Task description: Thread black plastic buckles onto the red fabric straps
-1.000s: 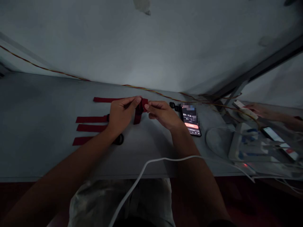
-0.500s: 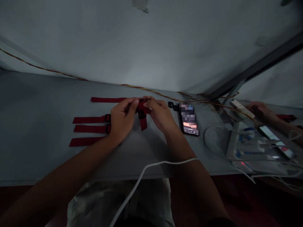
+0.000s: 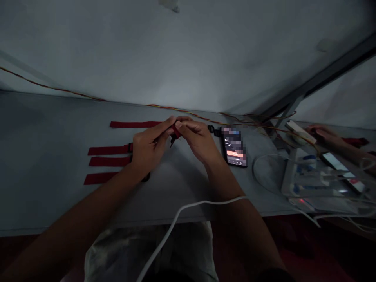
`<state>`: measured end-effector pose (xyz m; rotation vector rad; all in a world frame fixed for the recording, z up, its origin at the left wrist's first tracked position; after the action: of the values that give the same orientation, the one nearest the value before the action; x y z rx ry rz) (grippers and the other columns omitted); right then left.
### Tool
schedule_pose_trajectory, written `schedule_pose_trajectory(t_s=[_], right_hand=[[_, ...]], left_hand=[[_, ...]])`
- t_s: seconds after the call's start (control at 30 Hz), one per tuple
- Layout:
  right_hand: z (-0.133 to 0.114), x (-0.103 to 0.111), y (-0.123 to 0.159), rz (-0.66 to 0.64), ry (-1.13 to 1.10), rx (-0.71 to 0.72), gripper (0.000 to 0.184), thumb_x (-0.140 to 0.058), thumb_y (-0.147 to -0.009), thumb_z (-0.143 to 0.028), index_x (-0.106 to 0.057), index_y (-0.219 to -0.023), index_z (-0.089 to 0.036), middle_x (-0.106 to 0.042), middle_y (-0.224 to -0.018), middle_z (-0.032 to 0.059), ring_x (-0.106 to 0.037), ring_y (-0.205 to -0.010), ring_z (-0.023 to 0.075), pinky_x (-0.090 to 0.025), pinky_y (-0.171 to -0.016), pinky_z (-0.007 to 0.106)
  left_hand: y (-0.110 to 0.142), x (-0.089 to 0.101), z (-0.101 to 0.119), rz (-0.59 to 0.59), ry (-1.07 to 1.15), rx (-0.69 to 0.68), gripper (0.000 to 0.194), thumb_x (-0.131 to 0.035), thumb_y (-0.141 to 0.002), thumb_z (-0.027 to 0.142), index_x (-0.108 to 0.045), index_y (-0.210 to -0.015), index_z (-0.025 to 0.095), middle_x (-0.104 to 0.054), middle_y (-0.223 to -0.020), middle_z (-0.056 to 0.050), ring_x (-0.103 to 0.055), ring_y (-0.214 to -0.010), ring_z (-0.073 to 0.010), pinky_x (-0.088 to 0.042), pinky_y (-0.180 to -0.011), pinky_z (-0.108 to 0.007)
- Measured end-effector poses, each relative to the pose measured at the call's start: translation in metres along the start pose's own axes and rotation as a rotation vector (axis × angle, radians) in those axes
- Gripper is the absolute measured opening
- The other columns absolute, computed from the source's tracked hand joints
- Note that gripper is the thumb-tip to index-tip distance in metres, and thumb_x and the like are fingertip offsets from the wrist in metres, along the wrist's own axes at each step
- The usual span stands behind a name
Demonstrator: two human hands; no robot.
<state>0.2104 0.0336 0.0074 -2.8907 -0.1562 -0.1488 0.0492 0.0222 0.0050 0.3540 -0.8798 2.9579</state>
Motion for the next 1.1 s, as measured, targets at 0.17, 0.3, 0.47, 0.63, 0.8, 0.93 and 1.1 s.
schedule_pose_trajectory(t_s=[0.17,0.3,0.47,0.63,0.8,0.93,1.1], right_hand=[[0.006,-0.010,-0.001,0.081,-0.121,-0.027,0.042,-0.073,-0.080,-0.066,-0.074,-0.076,-0.025,-0.067,-0.103,0.0037,-0.064,-0.099,0.0176,-0.056,-0.082,0.032],[0.005,-0.012,0.000,0.173,-0.130,-0.017,0.037,-0.079,-0.079,-0.059,-0.071,-0.076,-0.023,-0.068,-0.094,0.0023,-0.065,-0.086,0.0156,-0.056,-0.074,0.030],[0.001,-0.002,0.000,0.262,0.080,0.039,0.036,-0.081,-0.077,-0.057,-0.068,-0.078,-0.024,-0.068,-0.089,0.0036,-0.065,-0.082,0.0181,-0.056,-0.070,0.032],[-0.003,-0.006,0.000,0.151,0.351,0.120,0.034,-0.076,-0.085,-0.057,-0.069,-0.078,-0.025,-0.070,-0.097,0.0046,-0.065,-0.091,0.0192,-0.056,-0.085,0.033],[0.006,-0.014,-0.003,0.081,0.554,0.260,0.027,-0.079,-0.086,-0.045,-0.071,-0.104,-0.027,-0.069,-0.115,0.0042,-0.064,-0.108,0.0177,-0.053,-0.099,0.028],[0.009,-0.020,-0.004,0.026,0.713,0.333,0.027,-0.070,-0.095,-0.037,-0.068,-0.118,-0.023,-0.069,-0.120,0.0070,-0.062,-0.119,0.0179,-0.050,-0.108,0.031],[0.003,-0.030,-0.001,0.064,0.846,0.424,0.032,-0.060,-0.102,-0.033,-0.064,-0.126,-0.013,-0.067,-0.126,0.0116,-0.060,-0.121,0.0163,-0.047,-0.111,0.025]], left_hand=[[-0.004,0.003,0.007,0.002,-0.024,-0.051,0.028,-0.063,-0.098,0.046,-0.078,-0.116,0.030,-0.072,-0.135,-0.002,-0.066,-0.128,-0.0245,-0.053,-0.113,-0.044],[-0.007,0.001,0.000,-0.022,0.186,0.058,0.033,-0.064,-0.097,0.052,-0.078,-0.113,0.026,-0.071,-0.135,-0.007,-0.066,-0.128,-0.0276,-0.058,-0.107,-0.047],[-0.010,-0.003,-0.019,-0.033,0.334,0.255,0.035,-0.076,-0.088,0.048,-0.075,-0.113,0.024,-0.077,-0.121,-0.009,-0.073,-0.114,-0.0262,-0.063,-0.097,-0.042],[-0.013,-0.003,-0.026,-0.053,0.327,0.387,0.043,-0.088,-0.075,0.043,-0.074,-0.110,0.021,-0.081,-0.097,-0.007,-0.077,-0.089,-0.0240,-0.065,-0.080,-0.039],[-0.015,0.007,-0.020,0.064,0.114,0.417,0.019,-0.084,-0.078,0.032,-0.078,-0.095,0.027,-0.080,-0.090,0.002,-0.074,-0.087,-0.0214,-0.063,-0.085,-0.040],[-0.014,0.011,-0.017,0.068,-0.067,0.416,0.030,-0.080,-0.078,0.034,-0.078,-0.105,0.022,-0.080,-0.093,-0.001,-0.075,-0.086,-0.0204,-0.061,-0.084,-0.036],[-0.014,0.011,-0.014,0.056,-0.066,0.494,0.031,-0.074,-0.079,0.043,-0.075,-0.105,0.027,-0.079,-0.100,0.001,-0.074,-0.104,-0.0278,-0.060,-0.085,-0.039]])
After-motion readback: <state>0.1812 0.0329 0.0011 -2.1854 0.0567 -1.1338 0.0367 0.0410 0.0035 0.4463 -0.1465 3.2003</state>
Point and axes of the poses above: each hand's wrist, its own y-axis away from the middle knuckle, its own x-axis out of the back of the hand, z = x × y, the point moved 4 cm from there along -y, towards the middle knuckle
